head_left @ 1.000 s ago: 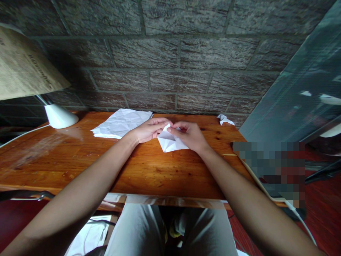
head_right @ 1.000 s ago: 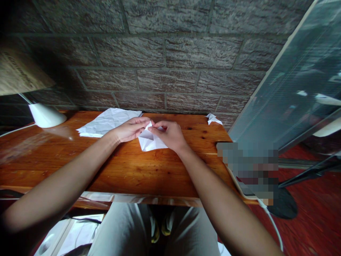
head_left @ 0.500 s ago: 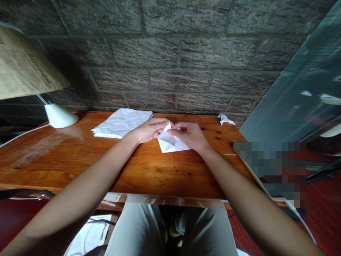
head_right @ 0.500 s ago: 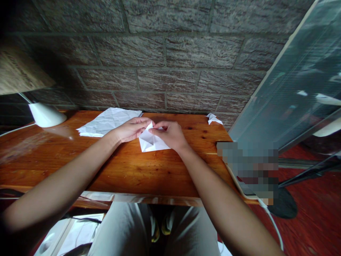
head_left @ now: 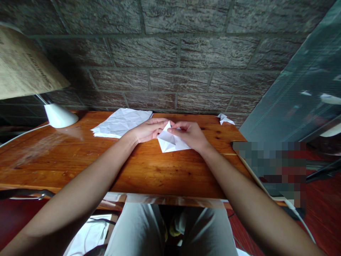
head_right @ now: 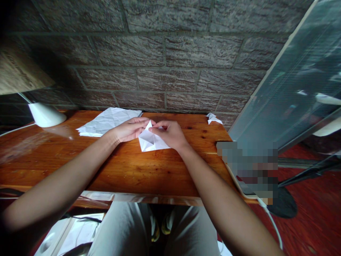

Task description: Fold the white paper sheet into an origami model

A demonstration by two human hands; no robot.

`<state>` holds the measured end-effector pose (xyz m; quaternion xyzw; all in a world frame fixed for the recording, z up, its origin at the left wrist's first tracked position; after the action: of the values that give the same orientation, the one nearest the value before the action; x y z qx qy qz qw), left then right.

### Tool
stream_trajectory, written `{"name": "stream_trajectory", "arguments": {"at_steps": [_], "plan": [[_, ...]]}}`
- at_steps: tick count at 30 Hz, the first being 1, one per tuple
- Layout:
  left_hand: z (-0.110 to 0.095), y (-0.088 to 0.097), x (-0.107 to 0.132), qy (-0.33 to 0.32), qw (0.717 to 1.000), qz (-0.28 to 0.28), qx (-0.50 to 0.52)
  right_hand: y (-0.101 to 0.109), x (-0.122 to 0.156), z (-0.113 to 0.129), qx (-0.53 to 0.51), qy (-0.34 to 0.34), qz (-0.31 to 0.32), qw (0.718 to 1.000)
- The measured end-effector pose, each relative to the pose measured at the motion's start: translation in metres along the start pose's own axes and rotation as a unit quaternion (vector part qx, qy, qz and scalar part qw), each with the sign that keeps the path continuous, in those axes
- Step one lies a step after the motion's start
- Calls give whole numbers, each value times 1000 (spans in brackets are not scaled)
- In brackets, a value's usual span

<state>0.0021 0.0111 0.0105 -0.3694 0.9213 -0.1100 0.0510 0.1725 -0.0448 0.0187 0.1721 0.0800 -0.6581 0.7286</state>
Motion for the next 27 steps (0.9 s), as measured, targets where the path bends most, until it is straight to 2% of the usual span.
{"name": "stream_trajectory", "arguments": {"at_steps": [14,20,27], "plan": [[-1,-1,0,-10,1000,23,-18,0,-1,1,18,16,16,1000],[-2,-3,-3,-32,997,-25,-64,0,-1,0,22,21,4,1000],[-2,-8,-8,-110,974,-102,-170,2,-4,-7,50,19,-4,999]]}}
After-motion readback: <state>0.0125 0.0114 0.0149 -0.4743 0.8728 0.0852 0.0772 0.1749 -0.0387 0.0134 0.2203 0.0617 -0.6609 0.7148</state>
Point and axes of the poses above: each hand's wrist, its own x-axis away from the middle knuckle, its own y-axis out of the back of the hand, z = x × y, the point moved 3 cm from there along -x, towards the middle knuckle, and after that the axes turned 4 degrees about -x, right-handed, at the moved point
